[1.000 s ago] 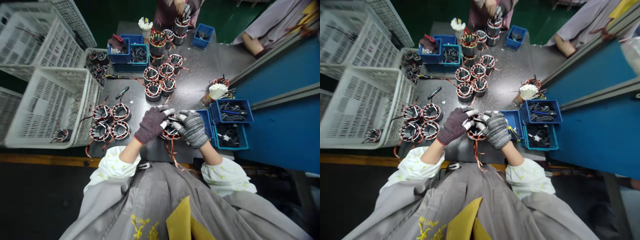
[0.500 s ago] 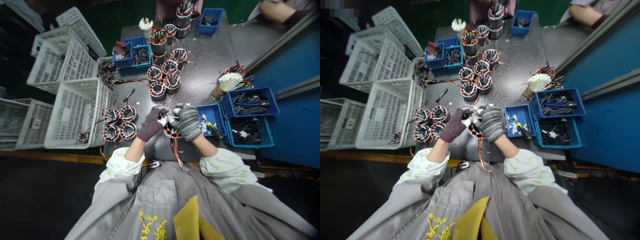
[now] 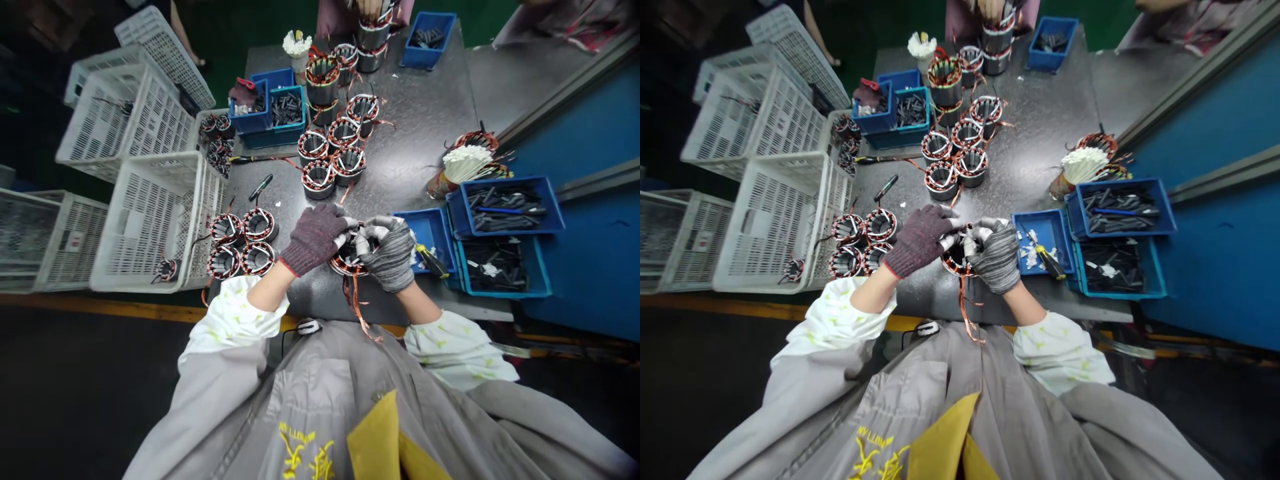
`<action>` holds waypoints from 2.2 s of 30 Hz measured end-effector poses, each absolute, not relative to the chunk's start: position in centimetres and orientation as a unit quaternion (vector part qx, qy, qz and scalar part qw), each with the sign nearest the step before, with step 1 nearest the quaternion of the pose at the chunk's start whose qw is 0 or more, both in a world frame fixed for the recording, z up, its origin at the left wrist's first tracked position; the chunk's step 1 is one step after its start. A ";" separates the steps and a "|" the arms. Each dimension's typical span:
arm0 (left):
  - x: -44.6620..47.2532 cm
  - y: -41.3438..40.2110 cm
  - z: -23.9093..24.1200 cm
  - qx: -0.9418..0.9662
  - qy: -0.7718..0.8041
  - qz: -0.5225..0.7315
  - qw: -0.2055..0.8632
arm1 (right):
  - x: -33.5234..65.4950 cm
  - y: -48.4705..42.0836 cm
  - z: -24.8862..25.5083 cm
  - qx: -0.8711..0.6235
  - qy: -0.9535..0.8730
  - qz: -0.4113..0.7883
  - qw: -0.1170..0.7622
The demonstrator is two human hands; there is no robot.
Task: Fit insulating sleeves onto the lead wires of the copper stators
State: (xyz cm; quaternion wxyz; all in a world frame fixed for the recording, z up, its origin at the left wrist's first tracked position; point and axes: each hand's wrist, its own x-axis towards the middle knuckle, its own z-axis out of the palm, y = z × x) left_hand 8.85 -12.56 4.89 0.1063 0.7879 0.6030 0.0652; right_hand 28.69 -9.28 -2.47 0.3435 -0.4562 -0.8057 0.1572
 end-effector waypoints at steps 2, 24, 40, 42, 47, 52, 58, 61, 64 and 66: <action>9.3 -12.2 5.2 0.793 0.601 0.038 0.091 | 28.5 -9.3 -2.3 -0.463 -0.808 0.152 0.333; 11.5 -14.7 6.8 0.742 0.668 -0.059 0.020 | 27.8 -8.8 -1.6 -0.428 -0.826 0.210 0.299; 13.3 -15.1 3.2 0.658 0.753 0.024 -0.001 | 27.3 -8.9 -2.7 -0.411 -0.816 0.226 0.338; 13.5 -15.2 1.7 0.589 0.798 0.128 0.006 | 27.2 -8.9 -2.8 -0.411 -0.818 0.226 0.332; 12.3 -15.3 -0.4 0.318 0.804 0.462 0.198 | 27.7 -9.4 -2.1 -0.413 -0.819 0.218 0.334; 10.4 -16.6 1.8 0.458 0.735 0.473 0.160 | 31.6 -8.6 -0.3 -0.401 -0.718 0.239 0.517; 11.6 -14.8 2.4 0.727 0.679 0.101 -0.008 | 34.5 -5.3 -1.9 -0.527 -0.609 0.294 0.515; 11.2 -13.9 1.9 0.744 0.664 0.074 -0.008 | 34.1 -5.5 -2.8 -0.526 -0.604 0.333 0.497; 10.2 -13.8 2.0 0.747 0.659 0.086 0.009 | 34.4 -6.3 -3.2 -0.532 -0.589 0.375 0.480; 10.1 -13.9 2.5 0.738 0.666 0.104 0.007 | 35.1 -6.6 -3.5 -0.545 -0.568 0.397 0.472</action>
